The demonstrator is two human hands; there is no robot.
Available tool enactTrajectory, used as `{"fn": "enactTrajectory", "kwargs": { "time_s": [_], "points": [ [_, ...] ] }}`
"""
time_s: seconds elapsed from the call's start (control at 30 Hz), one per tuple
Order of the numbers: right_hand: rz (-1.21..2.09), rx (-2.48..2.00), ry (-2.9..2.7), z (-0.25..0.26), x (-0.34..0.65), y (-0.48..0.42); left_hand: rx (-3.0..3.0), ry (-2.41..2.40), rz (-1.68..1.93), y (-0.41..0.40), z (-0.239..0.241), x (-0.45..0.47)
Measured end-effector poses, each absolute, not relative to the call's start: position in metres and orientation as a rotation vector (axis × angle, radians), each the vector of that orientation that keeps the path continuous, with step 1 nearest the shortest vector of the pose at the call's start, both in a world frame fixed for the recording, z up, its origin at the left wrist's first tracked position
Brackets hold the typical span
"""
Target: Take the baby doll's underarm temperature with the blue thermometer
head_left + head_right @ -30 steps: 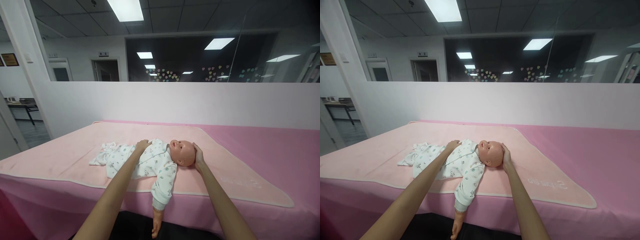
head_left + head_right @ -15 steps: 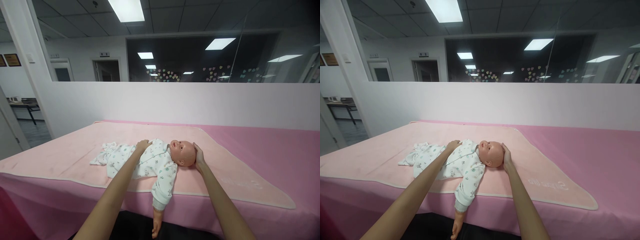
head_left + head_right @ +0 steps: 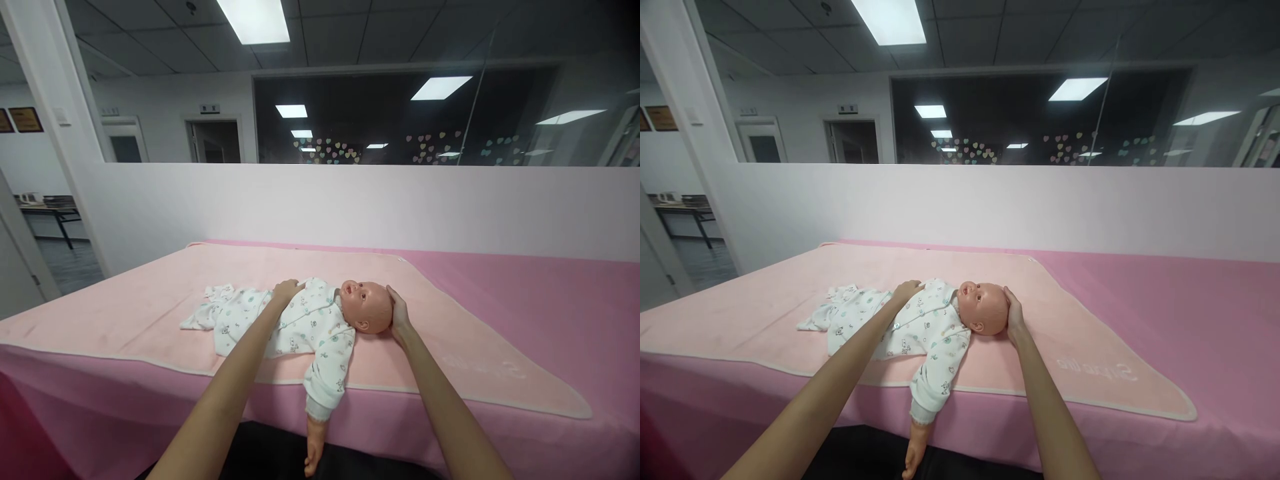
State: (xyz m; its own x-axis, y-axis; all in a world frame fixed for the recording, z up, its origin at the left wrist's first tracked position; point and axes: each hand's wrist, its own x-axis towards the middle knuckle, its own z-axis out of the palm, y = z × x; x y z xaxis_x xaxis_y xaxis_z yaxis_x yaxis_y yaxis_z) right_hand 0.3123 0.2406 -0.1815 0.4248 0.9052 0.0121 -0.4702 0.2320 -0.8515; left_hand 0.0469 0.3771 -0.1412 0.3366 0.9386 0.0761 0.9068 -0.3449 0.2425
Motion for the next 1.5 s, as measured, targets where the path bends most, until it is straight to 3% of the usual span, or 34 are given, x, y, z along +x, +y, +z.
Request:
{"fn": "enactTrajectory", "kwargs": {
  "time_s": [0.17, 0.4, 0.57, 0.77, 1.0, 1.5],
  "points": [
    [0.935, -0.86, -0.524, -0.183, 0.32, 0.244, 2.434, 1.694, 0.316, 0.378, -0.142, 0.047],
    [1.139, -0.92, -0.623, -0.178, 0.31, 0.237, 2.427, 1.694, 0.321, 0.378, -0.142, 0.047],
    [0.978, -0.897, -0.525, -0.177, 0.314, 0.239, 2.424, 1.694, 0.322, 0.379, -0.143, 0.046],
    [1.077, -0.937, -0.636, -0.179, 0.309, 0.238, 2.419, 1.688, 0.345, 0.379, -0.144, 0.047],
    [0.873, -0.898, -0.592, -0.186, 0.324, 0.246, 2.419, 1.68, 0.354, 0.379, -0.143, 0.047],
    [0.922, -0.887, -0.652, -0.182, 0.315, 0.243, 2.386, 1.664, 0.408, 0.382, -0.146, 0.046]
  ]
}}
